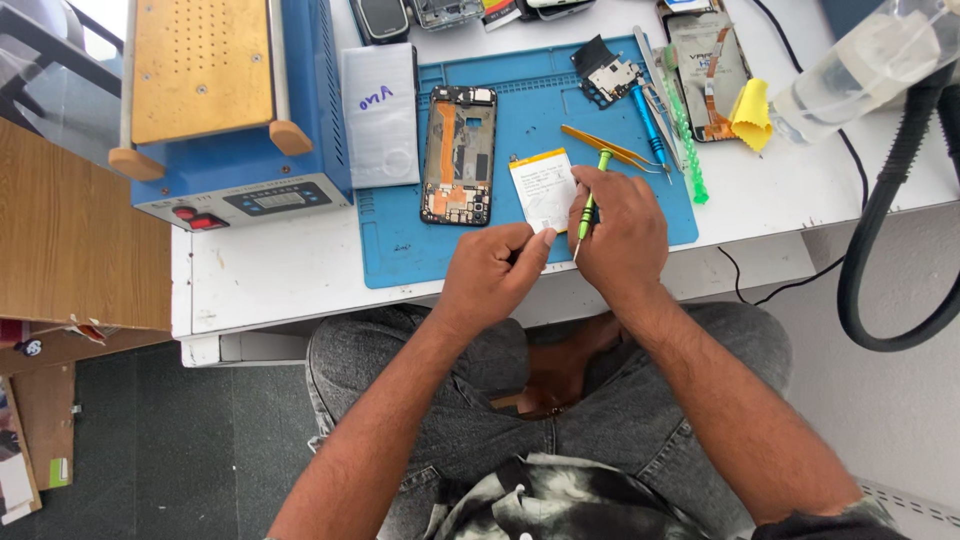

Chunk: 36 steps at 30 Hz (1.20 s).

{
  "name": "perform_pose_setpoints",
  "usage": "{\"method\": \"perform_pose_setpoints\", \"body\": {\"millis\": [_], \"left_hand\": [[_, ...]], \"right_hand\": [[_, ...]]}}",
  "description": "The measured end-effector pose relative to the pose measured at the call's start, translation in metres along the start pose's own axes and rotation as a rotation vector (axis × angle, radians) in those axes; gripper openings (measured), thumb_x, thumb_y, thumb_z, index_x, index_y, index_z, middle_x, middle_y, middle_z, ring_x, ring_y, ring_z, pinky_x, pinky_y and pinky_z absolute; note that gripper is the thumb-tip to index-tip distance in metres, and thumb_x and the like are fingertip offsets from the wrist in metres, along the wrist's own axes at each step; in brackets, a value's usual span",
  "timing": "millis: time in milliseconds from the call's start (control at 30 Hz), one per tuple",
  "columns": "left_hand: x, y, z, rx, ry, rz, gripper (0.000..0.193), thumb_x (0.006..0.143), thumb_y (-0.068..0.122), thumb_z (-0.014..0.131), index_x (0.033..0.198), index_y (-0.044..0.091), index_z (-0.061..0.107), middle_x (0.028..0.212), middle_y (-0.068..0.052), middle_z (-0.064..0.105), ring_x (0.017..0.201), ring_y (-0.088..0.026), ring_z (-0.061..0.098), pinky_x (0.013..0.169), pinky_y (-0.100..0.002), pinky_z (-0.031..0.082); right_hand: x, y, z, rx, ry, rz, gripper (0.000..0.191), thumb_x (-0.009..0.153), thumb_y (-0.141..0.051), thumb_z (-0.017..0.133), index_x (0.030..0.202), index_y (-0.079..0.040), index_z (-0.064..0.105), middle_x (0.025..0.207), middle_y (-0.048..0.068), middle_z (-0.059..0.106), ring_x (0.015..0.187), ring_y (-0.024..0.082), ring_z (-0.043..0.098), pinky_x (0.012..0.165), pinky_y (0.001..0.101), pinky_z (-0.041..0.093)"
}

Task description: The person writes on a replacement phone battery with a green marker, then picks up the disassembled phone chassis and seats the new battery into it, aligning the battery in the phone body and pressing the assembly together by hand.

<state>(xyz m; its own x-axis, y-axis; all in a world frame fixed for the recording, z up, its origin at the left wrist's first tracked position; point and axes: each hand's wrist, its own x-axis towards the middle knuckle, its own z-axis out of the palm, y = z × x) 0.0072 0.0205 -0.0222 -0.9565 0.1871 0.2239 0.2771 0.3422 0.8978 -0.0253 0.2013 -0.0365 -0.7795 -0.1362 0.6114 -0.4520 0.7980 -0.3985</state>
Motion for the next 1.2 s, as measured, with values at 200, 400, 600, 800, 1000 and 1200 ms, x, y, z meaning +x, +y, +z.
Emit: {"method": "perform_pose_setpoints", "body": {"millis": [200,400,600,800,1000,1200], "left_hand": [[-0.001,0.005,-0.003,-0.096,-0.014,-0.032,0.037,0.102,0.026,0.063,0.074,0.002,0.063,0.060,-0.004,0.062,0.051,-0.008,0.051,0.046,-0.032,0.040],[0.005,0.008,-0.006,-0.093,-0.015,-0.047,0.036,0.102,0.028,0.063,0.076,0.002,0.067,0.061,-0.004,0.065,0.051,-0.008,0.053,0.046,-0.032,0.041],[0.001,0.005,-0.005,-0.076,-0.039,-0.048,0.035,0.102,0.028,0.064,0.078,0.002,0.067,0.062,-0.006,0.065,0.052,-0.010,0.054,0.048,-0.033,0.041],[-0.001,0.008,-0.011,-0.070,-0.069,-0.019,0.033,0.101,0.028,0.064,0.081,0.002,0.068,0.064,-0.007,0.065,0.053,-0.010,0.057,0.049,-0.034,0.042],[0.005,0.020,-0.027,-0.179,-0.145,-0.074,0.017,0.108,0.021,0.059,0.108,0.008,0.069,0.067,-0.007,0.063,0.059,-0.011,0.055,0.055,-0.031,0.046],[0.065,0.014,-0.073,0.314,-0.107,0.126,0.056,0.101,0.002,0.050,0.154,0.019,0.045,0.115,-0.011,0.072,0.091,-0.017,0.069,0.063,-0.034,0.064]], "right_hand": [[-0.001,-0.004,-0.004,-0.019,0.014,0.011,0.026,0.094,-0.003,0.067,0.119,-0.007,0.070,0.103,0.011,0.072,0.096,0.032,0.065,0.082,0.0434,0.054],[0.006,-0.007,-0.007,-0.009,0.007,0.011,0.028,0.091,-0.003,0.068,0.119,-0.007,0.070,0.104,0.011,0.072,0.095,0.032,0.065,0.081,0.0437,0.054],[0.002,-0.007,-0.005,-0.010,-0.007,0.050,0.029,0.090,-0.002,0.067,0.118,-0.007,0.071,0.101,0.011,0.071,0.093,0.030,0.066,0.079,0.0423,0.054],[0.003,-0.010,-0.008,-0.024,-0.001,0.039,0.029,0.089,-0.002,0.067,0.117,-0.007,0.071,0.102,0.010,0.072,0.093,0.031,0.065,0.081,0.0429,0.054],[0.007,-0.016,-0.012,-0.029,0.007,0.057,0.028,0.089,-0.005,0.070,0.117,-0.009,0.072,0.101,0.011,0.071,0.093,0.031,0.065,0.081,0.0424,0.054],[0.008,-0.017,-0.012,-0.034,-0.030,0.090,0.028,0.089,-0.006,0.071,0.117,-0.008,0.072,0.104,0.010,0.073,0.093,0.030,0.066,0.080,0.0411,0.054]]}}
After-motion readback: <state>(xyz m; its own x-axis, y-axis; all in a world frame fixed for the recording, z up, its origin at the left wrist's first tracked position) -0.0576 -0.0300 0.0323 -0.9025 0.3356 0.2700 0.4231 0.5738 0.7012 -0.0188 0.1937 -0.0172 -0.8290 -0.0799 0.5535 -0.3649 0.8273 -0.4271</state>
